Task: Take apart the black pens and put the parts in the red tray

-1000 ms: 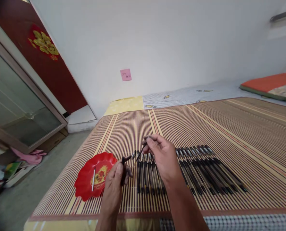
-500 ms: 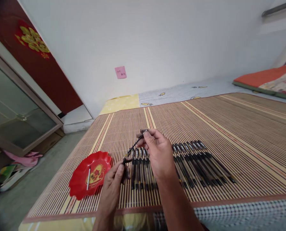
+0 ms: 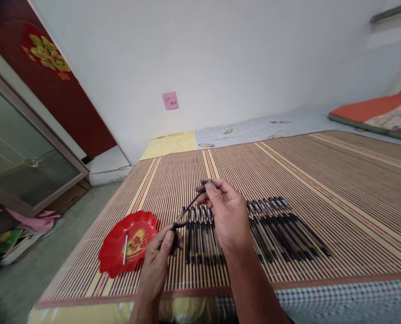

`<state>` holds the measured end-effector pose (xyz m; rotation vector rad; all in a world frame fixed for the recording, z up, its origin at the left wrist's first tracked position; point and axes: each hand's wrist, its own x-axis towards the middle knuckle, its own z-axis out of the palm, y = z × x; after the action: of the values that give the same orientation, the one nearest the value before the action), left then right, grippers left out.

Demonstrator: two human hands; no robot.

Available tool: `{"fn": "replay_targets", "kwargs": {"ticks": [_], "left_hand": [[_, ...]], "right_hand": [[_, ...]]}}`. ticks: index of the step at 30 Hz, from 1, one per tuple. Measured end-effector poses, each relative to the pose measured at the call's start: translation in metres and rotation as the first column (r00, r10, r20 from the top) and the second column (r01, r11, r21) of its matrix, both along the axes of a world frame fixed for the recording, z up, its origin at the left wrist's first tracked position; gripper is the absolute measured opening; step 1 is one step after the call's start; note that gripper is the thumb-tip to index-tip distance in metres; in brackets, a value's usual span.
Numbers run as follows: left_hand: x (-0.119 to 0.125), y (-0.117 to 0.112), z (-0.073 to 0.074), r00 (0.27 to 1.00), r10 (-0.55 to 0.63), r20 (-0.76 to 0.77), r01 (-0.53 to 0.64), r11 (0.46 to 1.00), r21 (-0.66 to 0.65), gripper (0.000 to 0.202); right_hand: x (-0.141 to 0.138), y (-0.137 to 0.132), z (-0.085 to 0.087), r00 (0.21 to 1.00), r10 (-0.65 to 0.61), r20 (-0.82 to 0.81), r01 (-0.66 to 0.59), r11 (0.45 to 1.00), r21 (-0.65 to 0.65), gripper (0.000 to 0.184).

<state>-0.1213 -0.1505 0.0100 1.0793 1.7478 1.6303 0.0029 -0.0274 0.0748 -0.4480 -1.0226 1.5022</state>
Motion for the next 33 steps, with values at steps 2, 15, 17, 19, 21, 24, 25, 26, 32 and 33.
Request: {"fn": "replay_targets", "kwargs": {"ticks": [2,15,17,19,21,24,25,26,32,33], "left_hand": [[0.000,0.000,0.000,1.000,0.006,-0.015,-0.006,1.000,-0.006,0.046],[0.005,-0.001,0.006,0.994,-0.091,0.059,0.090,0.996,0.028,0.035],[0.007,-0.001,0.005,0.972,-0.146,0.185,0.140,0.989,0.049,0.033],[0.009,0.000,0.004,0.919,-0.198,0.340,0.179,0.980,0.088,0.031],[0.010,0.001,0.005,0.848,-0.219,0.482,0.180,0.975,0.127,0.032],[0.013,0.002,0.010,0.766,-0.206,0.609,0.136,0.978,0.160,0.035],[0.014,0.002,0.013,0.747,-0.202,0.633,0.121,0.978,0.170,0.036],[0.015,0.001,0.015,0.732,-0.199,0.651,0.107,0.978,0.178,0.037],[0.014,-0.001,0.017,0.709,-0.198,0.676,0.085,0.977,0.197,0.035],[0.014,0.000,0.016,0.709,-0.193,0.678,0.082,0.978,0.193,0.036]], "right_hand": [[0.001,0.001,-0.001,1.000,0.004,0.020,-0.004,1.000,0.017,0.015],[0.005,-0.001,0.001,0.964,0.105,0.243,-0.153,0.970,0.189,0.014],[0.002,-0.002,0.002,0.949,0.162,0.272,-0.218,0.956,0.193,0.014],[-0.001,-0.002,0.000,0.931,0.207,0.300,-0.272,0.943,0.192,0.015],[-0.004,-0.003,-0.003,0.908,0.245,0.341,-0.323,0.926,0.196,0.016],[-0.005,-0.003,-0.006,0.849,0.293,0.439,-0.413,0.887,0.207,0.017],[-0.005,-0.003,-0.007,0.826,0.304,0.475,-0.443,0.871,0.212,0.018],[-0.006,-0.002,-0.008,0.809,0.308,0.501,-0.461,0.861,0.215,0.019],[-0.010,0.003,-0.015,0.863,0.239,0.445,-0.344,0.923,0.171,0.025],[-0.010,0.003,-0.016,0.866,0.233,0.443,-0.335,0.928,0.166,0.025]]}}
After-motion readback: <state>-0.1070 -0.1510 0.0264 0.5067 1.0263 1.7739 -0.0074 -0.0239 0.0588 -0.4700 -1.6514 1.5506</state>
